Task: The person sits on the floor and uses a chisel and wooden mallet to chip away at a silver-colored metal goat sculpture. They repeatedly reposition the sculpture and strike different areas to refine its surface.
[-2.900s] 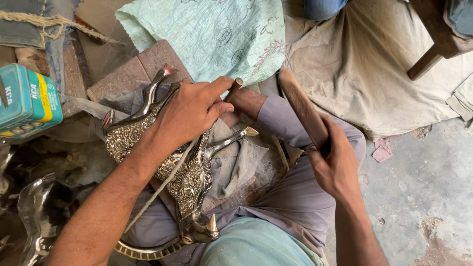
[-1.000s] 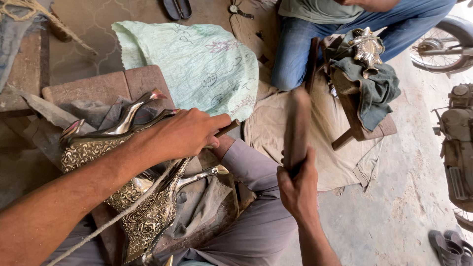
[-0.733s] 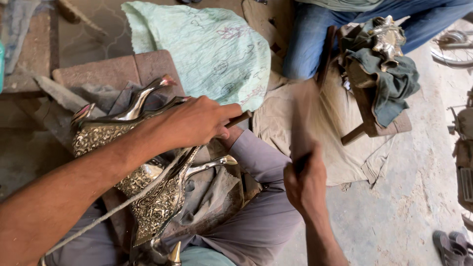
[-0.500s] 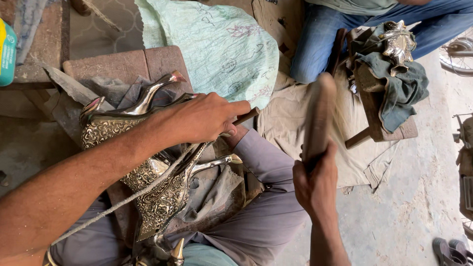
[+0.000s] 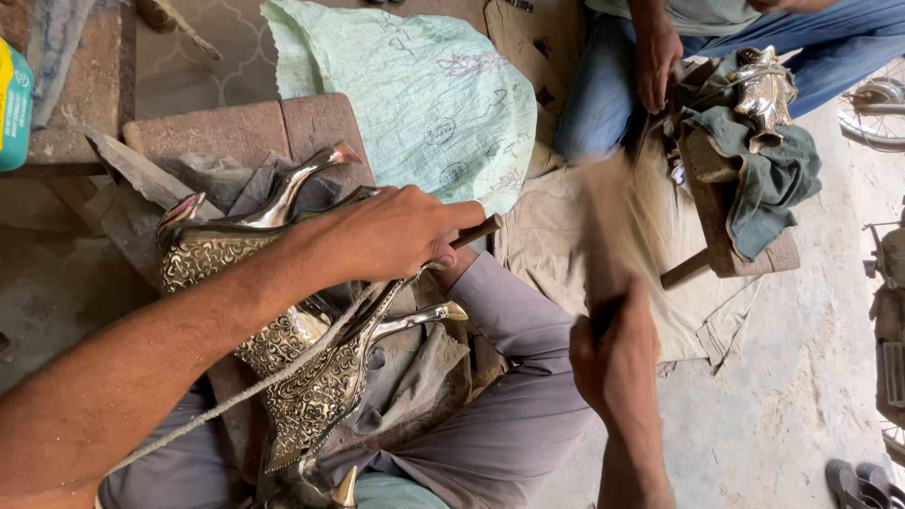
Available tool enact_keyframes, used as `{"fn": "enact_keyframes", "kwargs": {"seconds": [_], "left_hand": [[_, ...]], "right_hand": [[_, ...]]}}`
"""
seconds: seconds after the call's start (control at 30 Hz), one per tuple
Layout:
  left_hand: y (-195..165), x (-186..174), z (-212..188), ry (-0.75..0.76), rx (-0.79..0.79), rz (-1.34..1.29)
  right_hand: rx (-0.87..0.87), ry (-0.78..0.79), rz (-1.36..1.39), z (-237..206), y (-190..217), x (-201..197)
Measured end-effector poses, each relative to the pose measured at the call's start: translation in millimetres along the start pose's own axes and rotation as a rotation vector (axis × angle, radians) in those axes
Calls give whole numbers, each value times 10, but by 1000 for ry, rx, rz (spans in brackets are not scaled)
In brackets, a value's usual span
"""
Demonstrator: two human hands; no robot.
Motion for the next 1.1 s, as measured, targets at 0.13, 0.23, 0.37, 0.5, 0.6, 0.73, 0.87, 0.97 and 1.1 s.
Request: {"fn": "enact_keyframes", "kwargs": {"seconds": [0.13, 0.23, 0.37, 0.5, 0.6, 0.73, 0.87, 0.97, 1.1], "left_hand": [[54, 25, -13, -4, 11, -46], [35, -45, -13, -76, 83, -78], [98, 2, -26, -28, 41, -73], [63, -76, -76, -107, 81, -74], [72, -77, -105, -108, 94, -102], [45, -122, -151, -169, 157, -149], [60, -97, -136, -168, 158, -141], [73, -49, -116, -144, 146, -90], [72, -135, -191, -258, 162, -31]], "right_hand": [[-95, -26, 378, 33, 155, 18], [-130, 45, 63, 32, 209, 132], [75, -54, 118, 27, -6, 5], [-101, -25, 206, 65, 184, -20], [-154, 20, -162, 85, 249, 44], [6, -43, 49, 32, 101, 13], [-291, -126, -69, -83, 439, -49], [-32, -101, 274, -35, 222, -67], [-77, 35, -321, -100, 289, -16]]}}
Point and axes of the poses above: each hand's wrist, its own z-axis towards the middle knuckle, its own x-axis out of the palm, y = z × x, the point moved 10 cm from there along z, towards the middle knuckle, and after that the axes turned 11 degrees about z, right-handed, at the moved point
